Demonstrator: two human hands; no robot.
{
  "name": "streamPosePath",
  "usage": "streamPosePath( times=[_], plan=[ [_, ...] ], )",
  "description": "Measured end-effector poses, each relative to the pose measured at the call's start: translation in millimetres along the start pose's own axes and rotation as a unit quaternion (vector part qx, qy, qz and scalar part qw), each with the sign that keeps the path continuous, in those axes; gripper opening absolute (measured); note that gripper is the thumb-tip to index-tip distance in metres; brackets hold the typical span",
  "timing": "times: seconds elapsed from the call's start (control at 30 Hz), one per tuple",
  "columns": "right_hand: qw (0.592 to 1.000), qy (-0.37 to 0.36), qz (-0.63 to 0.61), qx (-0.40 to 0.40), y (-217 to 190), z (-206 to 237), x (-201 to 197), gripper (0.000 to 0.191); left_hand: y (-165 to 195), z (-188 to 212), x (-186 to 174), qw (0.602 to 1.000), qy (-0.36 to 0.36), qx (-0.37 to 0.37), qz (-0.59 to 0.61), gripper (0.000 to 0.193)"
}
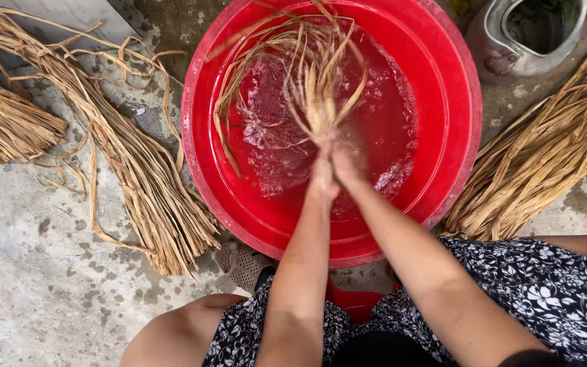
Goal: The person sits on a low stool outdoors and washes bundles of dried leaves in a large red basin of water. They dunk each bundle, swish and rub the leaves under water, squeeze them, and set washed bundles on the wet concrete beside the basin.
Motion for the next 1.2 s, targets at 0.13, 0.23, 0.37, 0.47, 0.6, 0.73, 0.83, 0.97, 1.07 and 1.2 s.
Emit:
streamPosePath(
  times=[0.13, 0.23, 0.37, 0.47, 0.6, 0.73, 0.83, 0.97, 1.07, 1.2],
  plan=[
    [0.992, 0.124, -0.006, -0.032, 0.3, -4.9, -26.6, 0.037, 9.3, -1.7, 0.4, 0.999, -0.019, 0.002, -0.035, 0.077],
    [0.986, 0.047, -0.138, -0.084, -20.8, 22.1, 25.0, 0.028, 37.8, -3.9, -2.6, 0.996, -0.024, 0.082, 0.003, 0.079],
    [0.996, -0.045, -0.036, 0.067, 0.7, 23.7, 52.1, 0.041, 34.9, -1.9, -8.2, 0.999, 0.007, 0.046, -0.018, 0.08],
    [1.0, 0.022, -0.008, -0.004, -0.6, 3.8, 9.1, 0.05, 20.0, 3.7, -2.9, 0.998, 0.008, 0.004, -0.056, 0.081],
    [0.988, 0.121, 0.084, -0.055, -12.8, 3.5, -7.0, 0.059, 26.5, 9.5, 0.6, 0.993, -0.001, -0.001, -0.117, 0.083],
    [0.993, -0.024, 0.113, -0.025, -19.1, 35.1, 53.4, 0.054, 46.1, 16.7, -10.6, 0.996, 0.059, -0.013, -0.072, 0.101],
    [0.998, -0.038, 0.057, -0.006, -12.2, 38.4, 51.1, 0.055, 47.8, 20.7, -0.2, 0.993, 0.021, 0.0, -0.117, 0.097],
    [0.959, 0.175, 0.21, -0.075, -10.5, 3.9, -21.5, 0.061, 28.1, 16.4, 8.1, 0.973, 0.032, -0.039, -0.226, 0.094],
    [0.986, -0.086, -0.091, 0.11, 28.5, -19.0, -15.2, 0.068, 28.0, 3.8, 5.9, 0.954, 0.056, -0.033, -0.293, 0.09],
    [0.916, -0.193, -0.325, 0.135, 12.2, -16.2, -19.9, 0.076, 27.9, 3.7, -3.3, 0.85, 0.058, -0.009, -0.523, 0.073]
  ],
)
Point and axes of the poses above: each hand's wrist, its own z-axis away from the middle knuckle, its own x-axis out of the palm, y = z × x, the point moved 9 cm from there along -z, towards the middle knuckle, and after that the axes turned 11 degrees about x, right-handed, at the moved point
